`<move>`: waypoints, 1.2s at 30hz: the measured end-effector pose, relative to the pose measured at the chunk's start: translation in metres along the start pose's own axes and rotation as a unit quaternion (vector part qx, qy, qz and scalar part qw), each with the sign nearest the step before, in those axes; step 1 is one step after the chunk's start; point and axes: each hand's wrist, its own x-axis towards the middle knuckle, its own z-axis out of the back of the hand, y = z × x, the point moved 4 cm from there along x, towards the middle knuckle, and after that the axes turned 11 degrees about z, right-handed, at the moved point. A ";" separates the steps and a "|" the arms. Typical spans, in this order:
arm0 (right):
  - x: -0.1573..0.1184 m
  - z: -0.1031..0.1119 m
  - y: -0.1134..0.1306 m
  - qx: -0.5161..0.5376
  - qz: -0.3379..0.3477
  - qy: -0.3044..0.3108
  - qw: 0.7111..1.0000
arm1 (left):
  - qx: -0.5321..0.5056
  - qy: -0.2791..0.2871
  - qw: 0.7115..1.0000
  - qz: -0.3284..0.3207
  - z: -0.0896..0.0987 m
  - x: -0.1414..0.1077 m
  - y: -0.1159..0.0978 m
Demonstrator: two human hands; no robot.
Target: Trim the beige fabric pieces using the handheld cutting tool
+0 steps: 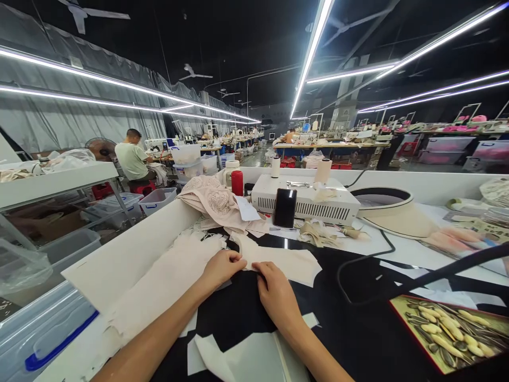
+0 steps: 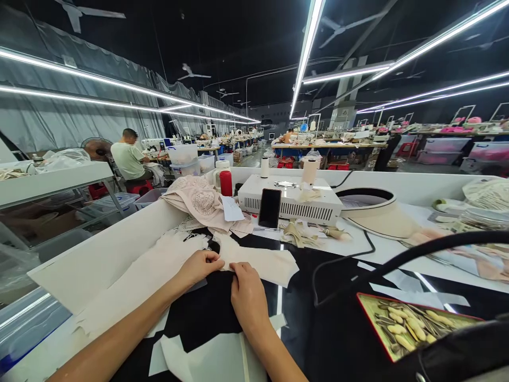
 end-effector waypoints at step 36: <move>-0.146 0.130 0.086 -0.022 0.102 0.109 0.989 | 0.076 0.016 0.870 -0.487 -0.042 -0.195 -0.026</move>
